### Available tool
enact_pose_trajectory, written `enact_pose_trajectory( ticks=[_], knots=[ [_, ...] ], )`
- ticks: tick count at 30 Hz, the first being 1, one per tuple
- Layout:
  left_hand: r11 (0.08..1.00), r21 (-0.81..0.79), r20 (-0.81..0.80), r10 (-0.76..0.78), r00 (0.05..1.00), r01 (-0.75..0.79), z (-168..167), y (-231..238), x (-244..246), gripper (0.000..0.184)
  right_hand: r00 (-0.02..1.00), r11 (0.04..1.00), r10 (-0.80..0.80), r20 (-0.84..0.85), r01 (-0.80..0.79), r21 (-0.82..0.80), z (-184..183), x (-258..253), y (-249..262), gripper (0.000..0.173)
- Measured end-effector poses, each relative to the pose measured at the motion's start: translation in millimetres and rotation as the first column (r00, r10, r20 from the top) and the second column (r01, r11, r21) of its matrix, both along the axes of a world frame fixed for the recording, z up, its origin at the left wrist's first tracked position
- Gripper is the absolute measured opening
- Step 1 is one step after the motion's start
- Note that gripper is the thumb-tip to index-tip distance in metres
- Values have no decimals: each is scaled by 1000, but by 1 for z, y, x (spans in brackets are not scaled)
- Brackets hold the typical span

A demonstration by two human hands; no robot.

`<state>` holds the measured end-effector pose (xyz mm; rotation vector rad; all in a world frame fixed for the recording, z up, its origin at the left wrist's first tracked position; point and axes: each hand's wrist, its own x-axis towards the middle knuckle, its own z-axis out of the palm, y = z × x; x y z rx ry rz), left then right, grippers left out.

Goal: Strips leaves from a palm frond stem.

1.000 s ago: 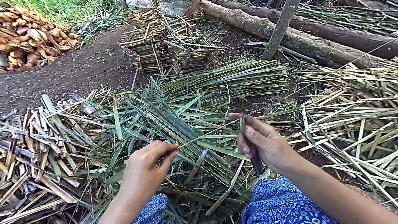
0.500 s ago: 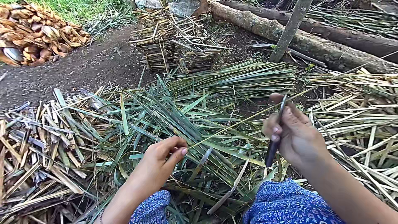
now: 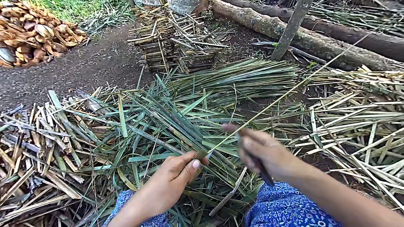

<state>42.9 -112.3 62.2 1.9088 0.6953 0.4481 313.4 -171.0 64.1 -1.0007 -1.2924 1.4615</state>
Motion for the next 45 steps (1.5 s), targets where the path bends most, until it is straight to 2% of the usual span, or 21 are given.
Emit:
enact_pose_trajectory(
  ticks=[2, 5, 9, 17, 23, 25, 29, 31, 34, 36, 39, 41, 43, 45],
  knots=[
    [1000, -10, 29, 7, 1000, -7, -2, -5, 5, 33, 984, 986, 163, 77, -159, -48, -1, -16, -2, 44],
    [999, -11, 87, 41, 995, -40, -4, -12, 10, 31, 973, 972, 221, 62, -214, -102, -4, -28, -3, 36],
    [998, -36, 121, 56, 991, -52, -3, -15, 11, 29, 988, 987, 150, 37, -147, -61, -3, -30, -3, 35],
    [956, -292, 215, 27, 976, 38, 5, -11, 7, 28, 996, 992, -88, -15, 88, 87, 4, -17, 2, 33],
    [896, -434, 238, 15, 971, 93, 7, -7, 2, 31, 957, 958, -272, -105, 279, 67, 12, 1, 8, 38],
    [870, -484, 244, 34, 969, 91, 8, -9, 2, 32, 970, 974, -218, -110, 223, 39, 11, -2, 5, 37],
    [802, -590, 255, 77, 964, 92, 9, -13, 5, 34, 990, 990, 136, 31, -135, -32, 8, -26, -5, 41],
    [782, -617, 260, 99, 961, 86, 8, -15, 6, 34, 980, 979, 193, 47, -189, -72, 8, -32, -5, 42],
    [791, -607, 251, 100, 963, 76, 9, -18, 6, 33, 991, 992, 119, 52, -116, -55, 8, -26, -3, 38],
    [798, -597, 253, 92, 963, 80, 8, -19, 4, 33, 999, 998, -35, 8, 35, -46, 11, -15, 1, 35],
    [805, -590, 238, 104, 966, 59, 9, -18, -1, 33, 947, 949, -315, -63, 315, -13, 16, 11, 12, 39],
    [808, -587, 221, 100, 970, 50, 10, -17, -1, 33, 925, 927, -374, -73, 375, 2, 16, 18, 14, 42],
    [815, -578, 192, 88, 977, 41, 8, -17, 0, 34, 954, 955, -298, -44, 298, -15, 15, 14, 10, 40],
    [834, -551, 154, 85, 984, 14, 8, -18, 2, 33, 994, 992, -110, 0, 110, -65, 12, 2, 3, 38]
  ],
)
